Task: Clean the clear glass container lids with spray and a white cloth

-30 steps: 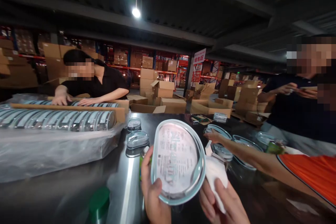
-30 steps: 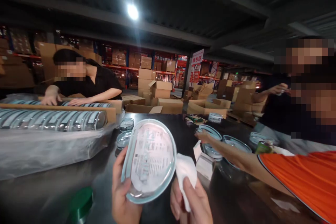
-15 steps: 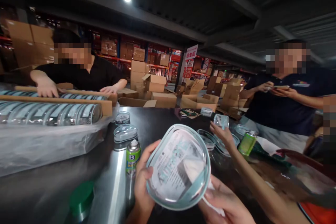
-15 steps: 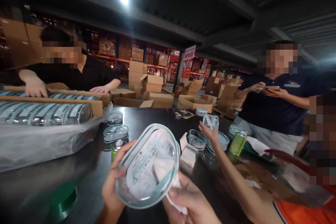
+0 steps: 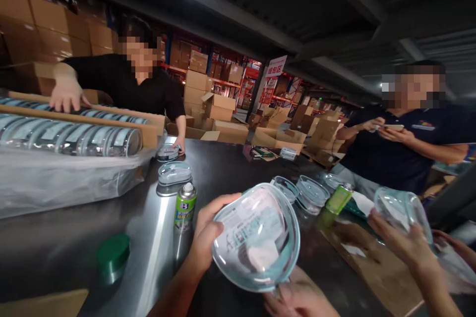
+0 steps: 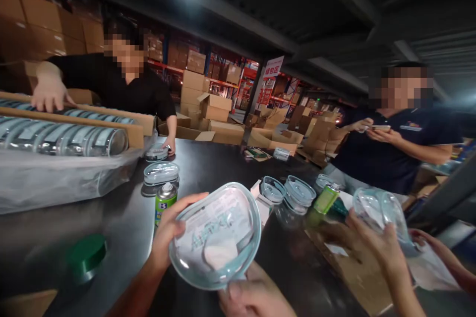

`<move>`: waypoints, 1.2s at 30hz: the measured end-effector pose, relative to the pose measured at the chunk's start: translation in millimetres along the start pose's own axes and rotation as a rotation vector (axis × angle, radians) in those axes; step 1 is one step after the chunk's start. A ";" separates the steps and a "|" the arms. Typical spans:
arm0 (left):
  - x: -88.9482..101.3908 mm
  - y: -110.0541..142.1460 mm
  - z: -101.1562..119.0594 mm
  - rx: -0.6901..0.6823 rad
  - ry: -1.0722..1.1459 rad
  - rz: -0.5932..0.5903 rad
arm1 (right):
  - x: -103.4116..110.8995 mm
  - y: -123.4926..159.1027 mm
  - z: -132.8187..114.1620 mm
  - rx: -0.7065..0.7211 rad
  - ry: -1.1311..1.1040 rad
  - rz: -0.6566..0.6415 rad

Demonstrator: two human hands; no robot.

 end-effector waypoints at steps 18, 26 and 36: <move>-2.4 -1.9 8.8 0.012 -0.010 -0.083 | -17.9 4.4 8.2 0.101 -0.172 -0.025; -3.4 -3.4 9.1 -0.020 -0.008 -0.112 | -21.5 5.4 11.2 0.085 -0.170 -0.013; -5.3 -5.6 5.9 -0.006 0.003 -0.135 | -12.8 1.8 16.8 0.126 -0.203 0.004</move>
Point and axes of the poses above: each hand's wrist, its own y-axis away from the middle knuckle, its own x-axis out of the back of the hand, z = x × y, the point moved 3 cm from there along -y, towards the middle knuckle, and after that the axes turned 9 degrees about -x, right-handed, at the moved point
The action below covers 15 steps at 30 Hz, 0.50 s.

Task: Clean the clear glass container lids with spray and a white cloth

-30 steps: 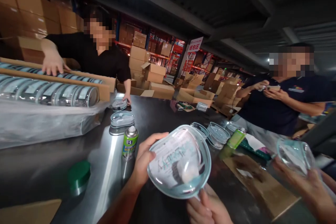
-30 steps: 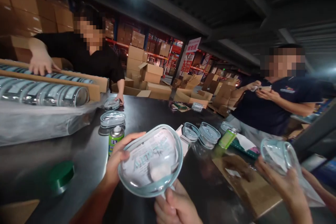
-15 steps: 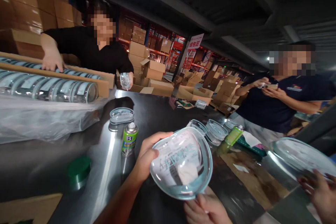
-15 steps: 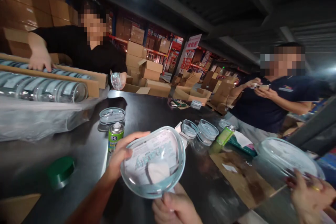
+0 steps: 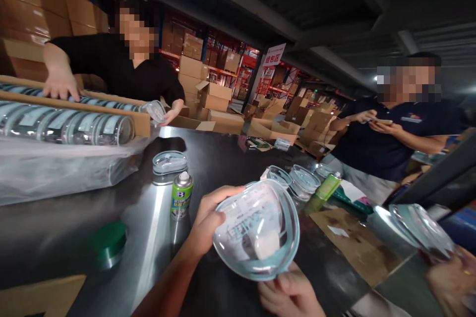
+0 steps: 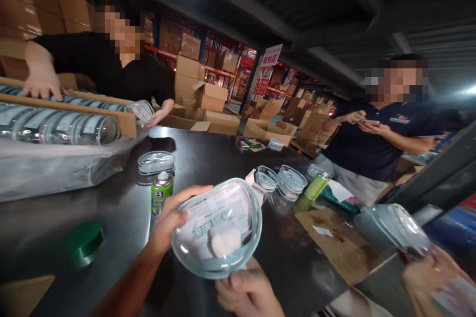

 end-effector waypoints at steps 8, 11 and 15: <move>-12.3 10.1 -11.2 -0.107 -0.054 0.263 | -6.3 -4.2 -18.7 0.395 -0.276 0.391; -19.1 14.9 -3.6 -0.222 -0.175 0.202 | -1.2 -4.0 -22.5 0.600 -0.170 0.706; -14.7 17.3 -1.8 -0.131 -0.105 0.235 | 1.4 2.9 -35.3 0.751 -0.042 0.812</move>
Point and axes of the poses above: each hand's wrist, its own y-axis away from the middle knuckle, its own x-axis out of the back of the hand, z = x × y, the point moved 3 cm from there along -y, towards the middle knuckle, and after that the axes turned 9 degrees about -x, right-handed, at the moved point
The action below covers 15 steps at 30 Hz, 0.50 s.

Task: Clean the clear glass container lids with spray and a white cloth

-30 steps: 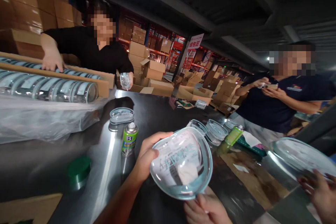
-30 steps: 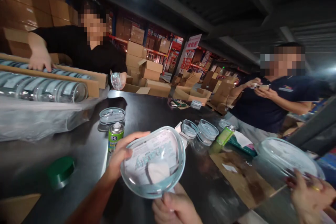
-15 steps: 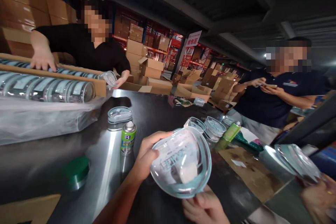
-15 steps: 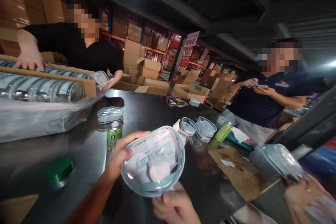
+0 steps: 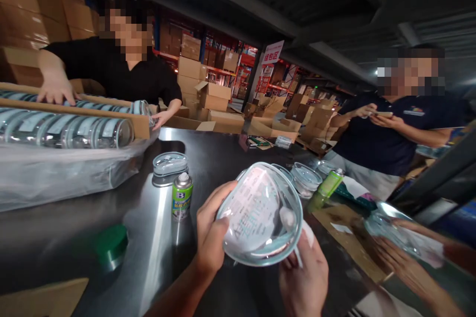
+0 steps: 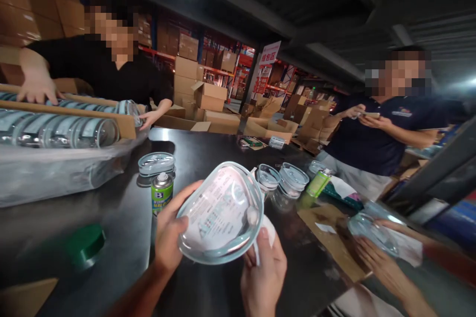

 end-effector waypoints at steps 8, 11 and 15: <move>31.8 -18.5 -0.2 -0.014 -0.047 0.314 | 2.1 3.9 -53.2 0.302 -0.075 -0.052; 29.3 -14.5 0.6 -0.054 -0.142 0.238 | 6.6 11.0 -41.6 0.505 0.450 0.122; 24.1 -7.9 7.6 -0.198 -0.294 0.138 | -2.2 21.6 -20.6 0.934 0.998 -0.180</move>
Point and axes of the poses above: each hand's wrist, its own y-axis away from the middle knuckle, its own x-axis out of the back of the hand, z = x × y, the point moved 3 cm from there along -y, towards the middle knuckle, and after that the axes turned 9 degrees about -x, right-handed, at the moved point
